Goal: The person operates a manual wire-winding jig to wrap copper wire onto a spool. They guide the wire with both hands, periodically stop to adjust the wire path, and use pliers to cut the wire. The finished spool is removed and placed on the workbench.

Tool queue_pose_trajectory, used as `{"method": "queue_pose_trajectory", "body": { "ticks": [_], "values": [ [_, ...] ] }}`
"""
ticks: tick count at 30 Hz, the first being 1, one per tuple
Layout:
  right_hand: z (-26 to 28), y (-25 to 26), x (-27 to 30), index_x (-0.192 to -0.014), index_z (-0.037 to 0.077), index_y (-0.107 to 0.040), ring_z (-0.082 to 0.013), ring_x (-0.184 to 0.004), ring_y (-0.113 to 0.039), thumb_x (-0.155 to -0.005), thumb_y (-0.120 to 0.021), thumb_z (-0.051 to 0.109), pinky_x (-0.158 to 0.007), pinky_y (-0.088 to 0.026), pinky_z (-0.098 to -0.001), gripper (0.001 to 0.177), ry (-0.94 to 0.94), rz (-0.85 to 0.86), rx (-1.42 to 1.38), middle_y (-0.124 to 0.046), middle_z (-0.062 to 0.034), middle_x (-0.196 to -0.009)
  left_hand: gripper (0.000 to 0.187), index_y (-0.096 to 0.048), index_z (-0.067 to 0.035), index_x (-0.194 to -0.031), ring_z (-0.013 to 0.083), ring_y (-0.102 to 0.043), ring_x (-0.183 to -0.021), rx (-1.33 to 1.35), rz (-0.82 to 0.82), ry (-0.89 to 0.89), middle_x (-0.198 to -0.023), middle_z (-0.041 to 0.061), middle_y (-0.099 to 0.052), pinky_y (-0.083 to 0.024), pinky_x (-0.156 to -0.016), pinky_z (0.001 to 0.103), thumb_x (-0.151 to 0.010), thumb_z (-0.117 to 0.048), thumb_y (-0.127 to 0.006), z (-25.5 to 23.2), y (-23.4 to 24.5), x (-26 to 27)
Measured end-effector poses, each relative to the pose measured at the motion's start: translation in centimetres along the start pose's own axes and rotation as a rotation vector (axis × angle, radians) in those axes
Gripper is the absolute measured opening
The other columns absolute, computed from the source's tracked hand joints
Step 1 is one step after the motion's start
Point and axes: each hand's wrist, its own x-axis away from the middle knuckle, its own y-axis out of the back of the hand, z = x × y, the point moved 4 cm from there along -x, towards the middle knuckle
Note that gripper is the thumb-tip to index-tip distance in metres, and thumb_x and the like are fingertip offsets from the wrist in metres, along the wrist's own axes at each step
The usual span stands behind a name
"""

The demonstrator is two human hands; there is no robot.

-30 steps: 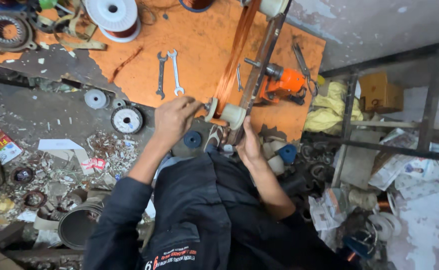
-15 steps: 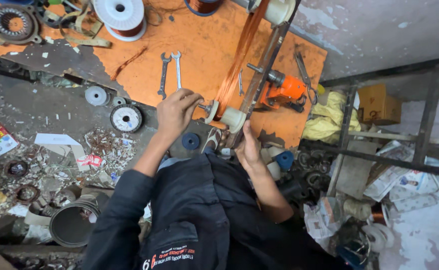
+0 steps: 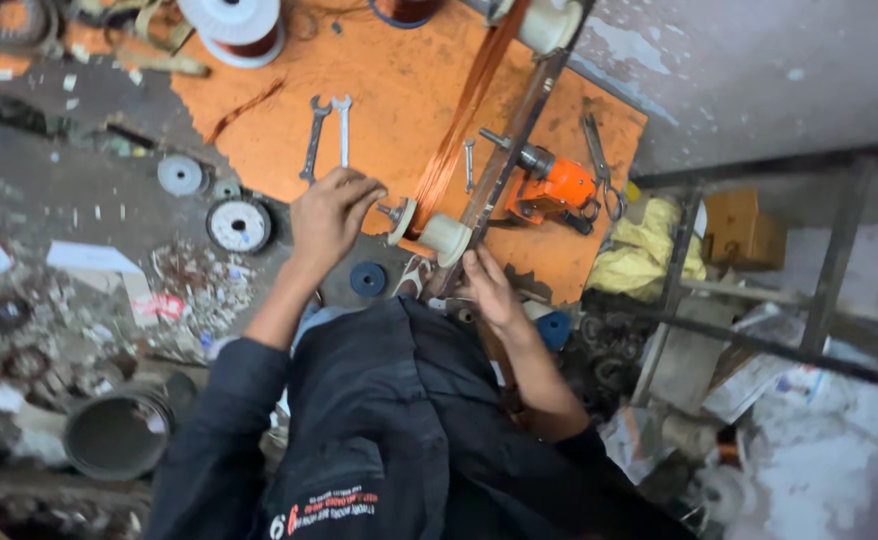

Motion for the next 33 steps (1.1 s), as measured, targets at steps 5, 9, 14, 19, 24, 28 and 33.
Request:
{"method": "queue_pose_trajectory", "body": {
  "ticks": [5, 9, 14, 19, 24, 28, 33],
  "values": [
    [6.1, 8.6, 1.4, -0.145, 0.000, -0.050, -0.0253, -0.107, -0.072, -0.101, -0.064, 0.022, -0.086, -0.060, -0.0376, 0.051, -0.041, 0.205, 0.367, -0.068, -0.0149, -0.124, 0.015, -0.079, -0.008, -0.100, 0.0244, -0.072, -0.081, 0.198, -0.018, 0.192, -0.095, 0.008, -0.073, -0.054, -0.070, 0.036, -0.092, -0.020, -0.077, 1.0, -1.5, 2.2],
    [13.5, 21.2, 1.3, -0.130, 0.002, -0.063, -0.0226, -0.090, -0.073, -0.104, -0.065, 0.012, -0.078, -0.062, -0.0363, 0.028, 0.392, -0.208, 0.205, -0.073, -0.0129, -0.107, 0.014, -0.079, -0.008, -0.100, 0.0247, -0.072, -0.081, 0.122, -0.108, 0.232, -0.095, 0.008, -0.073, -0.055, -0.071, 0.036, -0.093, -0.020, -0.078, -0.3, -1.8, 4.9],
    [11.8, 31.7, -6.0, -0.126, 0.003, -0.066, -0.0203, -0.092, -0.070, -0.095, -0.076, 0.011, -0.083, -0.058, -0.0338, 0.034, 0.555, -0.533, 0.515, -0.074, -0.0093, -0.107, 0.015, -0.079, -0.008, -0.101, 0.0246, -0.071, -0.080, -0.061, -0.282, 0.187, -0.097, 0.008, -0.073, -0.055, -0.068, 0.034, -0.093, -0.021, -0.078, -3.1, -1.1, 4.7],
    [5.1, 34.2, -8.4, -0.117, 0.005, -0.070, -0.0284, -0.087, -0.068, -0.083, -0.089, 0.014, -0.079, -0.054, -0.0386, 0.041, 0.404, -0.468, 1.359, -0.069, -0.0141, -0.100, 0.011, -0.079, -0.011, -0.098, 0.0256, -0.071, -0.083, -0.188, -0.253, 0.064, -0.098, 0.006, -0.074, -0.053, -0.064, 0.036, -0.093, -0.021, -0.076, -4.1, -0.9, 3.3],
    [3.5, 34.3, -8.0, -0.132, 0.008, -0.066, -0.0338, -0.097, -0.066, -0.089, -0.080, 0.013, -0.090, -0.054, -0.0432, 0.045, 0.426, -0.437, 1.286, -0.060, -0.0177, -0.117, 0.014, -0.079, -0.011, -0.102, 0.0171, -0.071, -0.069, 0.043, -0.026, 0.258, -0.085, 0.006, -0.075, -0.054, -0.062, 0.031, -0.096, -0.023, -0.076, -0.2, -1.4, 1.8],
    [3.8, 32.7, -7.1, -0.142, 0.006, -0.058, -0.0433, -0.111, -0.058, -0.089, -0.077, 0.009, -0.095, -0.047, -0.0492, 0.057, 0.457, -0.567, 1.394, -0.054, -0.0246, -0.123, 0.021, -0.079, -0.002, -0.102, 0.0110, -0.059, -0.053, 0.525, 0.204, 0.513, -0.079, 0.007, -0.073, -0.048, -0.050, 0.028, -0.093, -0.021, -0.076, 3.7, -2.8, 0.5],
    [3.0, 31.4, -5.8, -0.149, 0.005, -0.052, -0.0433, -0.112, -0.059, -0.090, -0.067, 0.000, -0.097, -0.047, -0.0493, 0.061, 0.351, -0.614, 1.426, -0.057, -0.0232, -0.119, 0.023, -0.076, 0.000, -0.101, 0.0073, -0.054, -0.051, 0.855, 0.319, 0.631, -0.080, 0.004, -0.073, -0.039, -0.045, 0.023, -0.094, -0.021, -0.074, 6.2, -4.7, 0.5]
  ]
}}
